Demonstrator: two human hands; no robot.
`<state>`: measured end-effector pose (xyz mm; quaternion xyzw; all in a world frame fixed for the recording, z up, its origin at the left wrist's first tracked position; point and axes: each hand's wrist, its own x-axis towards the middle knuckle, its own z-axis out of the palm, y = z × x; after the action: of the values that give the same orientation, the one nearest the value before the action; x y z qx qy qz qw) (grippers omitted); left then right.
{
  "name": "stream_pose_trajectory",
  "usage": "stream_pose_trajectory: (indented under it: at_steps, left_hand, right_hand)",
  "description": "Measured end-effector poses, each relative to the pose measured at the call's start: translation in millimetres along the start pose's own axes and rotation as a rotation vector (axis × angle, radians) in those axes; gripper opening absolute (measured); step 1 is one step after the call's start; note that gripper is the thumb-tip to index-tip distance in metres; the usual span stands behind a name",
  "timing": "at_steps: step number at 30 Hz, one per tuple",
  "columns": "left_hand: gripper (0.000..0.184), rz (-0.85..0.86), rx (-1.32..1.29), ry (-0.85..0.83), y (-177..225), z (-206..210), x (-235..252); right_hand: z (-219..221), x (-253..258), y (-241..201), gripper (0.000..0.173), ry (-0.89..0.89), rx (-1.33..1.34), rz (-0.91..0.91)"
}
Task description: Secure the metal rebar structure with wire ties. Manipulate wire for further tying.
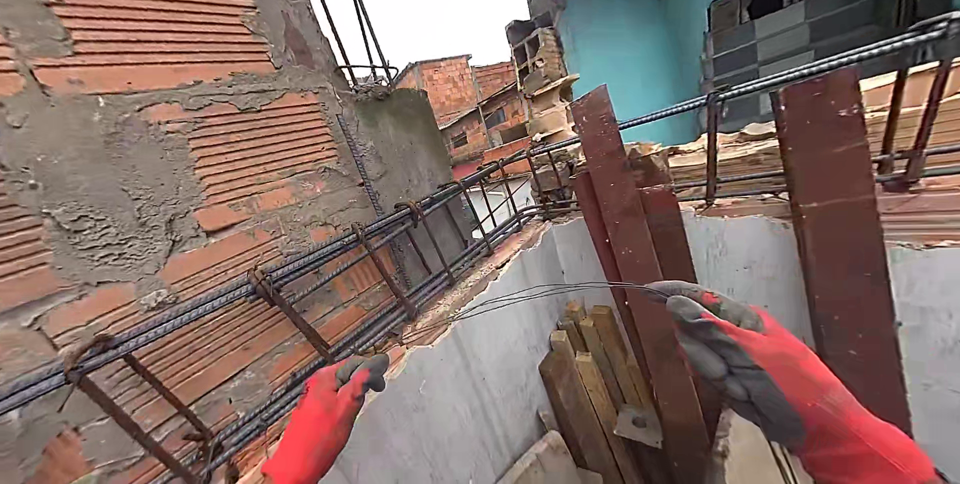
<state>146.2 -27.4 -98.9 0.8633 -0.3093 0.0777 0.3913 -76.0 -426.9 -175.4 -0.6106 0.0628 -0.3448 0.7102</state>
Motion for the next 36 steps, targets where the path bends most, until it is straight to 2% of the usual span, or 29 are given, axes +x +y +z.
stream_pose_trajectory:
  at_steps: [2,4,5,7,9,10,11,12,14,16,17,19,21,23,25,27,29,30,31,32,34,36]
  left_hand:
    - [0.034,-0.243,-0.467,-0.027,17,7,16]
    - [0.025,-0.352,-0.71,-0.164,23,9,26]
    - [0.022,-0.336,-0.685,-0.252,24,6,28]
    - [0.023,-0.218,-0.335,-0.336,25,-5,31]
    - [0.028,-0.085,0.218,-0.141,33,-18,34]
    - [0.03,-0.062,0.391,-0.009,41,-26,41]
    - [0.033,-0.027,0.436,0.126,46,-33,51]
    - [0.036,-0.005,0.383,0.24,54,-38,60]
    - [0.042,-0.056,0.081,0.383,77,-43,77]
    - [0.041,-0.127,-0.219,0.398,100,-38,83]
    - [0.039,-0.12,-0.264,0.35,105,-37,84]
    - [0.035,-0.038,-0.14,0.162,101,-42,83]
    - [0.029,0.061,0.061,-0.029,91,-48,79]
    - [0.026,0.119,0.203,-0.159,87,-42,73]
    - [0.025,0.12,0.289,-0.304,93,-27,68]
    - [0.03,0.094,0.289,-0.41,97,-5,67]
    - [0.033,0.093,0.297,-0.392,86,11,74]
    - [0.032,0.091,0.336,-0.338,79,16,79]
    - [0.033,0.082,0.434,-0.27,71,19,84]
    - [0.037,0.038,0.578,-0.215,69,23,89]
    - [0.048,-0.082,0.8,-0.17,67,38,92]
    - [0.049,-0.099,0.787,-0.211,55,47,96]
  right_hand:
    - [19,-25,37,0.035,0.028,0.178,0.095]
    - [22,-35,61,0.037,0.078,0.267,0.138]
    - [11,-27,67,0.036,0.11,0.281,0.11]
    - [-26,7,69,0.035,0.088,0.276,0.027]
    - [-40,34,56,0.035,0.008,0.216,0.029]
    - [-35,43,43,0.034,-0.024,0.185,0.043]
    - [-23,49,30,0.034,-0.035,0.164,0.034]
    - [-6,51,17,0.034,-0.02,0.151,-0.006]
    - [42,45,12,0.035,0.089,0.124,-0.116]
    - [90,32,42,0.039,0.205,0.072,-0.146]
    - [102,30,62,0.039,0.223,0.015,-0.101]
    - [96,45,97,0.041,0.217,-0.214,0.07]
    - [80,70,102,0.069,0.198,-0.568,0.149]
    - [79,82,82,0.097,0.134,-0.874,0.061]
    - [96,87,63,0.108,0.062,-1.063,-0.153]
    - [113,85,60,0.093,-0.129,-0.968,-0.323]
    - [124,83,70,0.06,-0.429,-0.58,-0.333]
    - [127,80,78,0.05,-0.54,-0.355,-0.312]
    - [127,77,86,0.047,-0.57,-0.234,-0.3]
    - [125,75,91,0.047,-0.54,-0.231,-0.326]
    - [124,76,99,0.046,-0.415,-0.367,-0.391]
    - [125,83,106,0.046,-0.34,-0.447,-0.367]
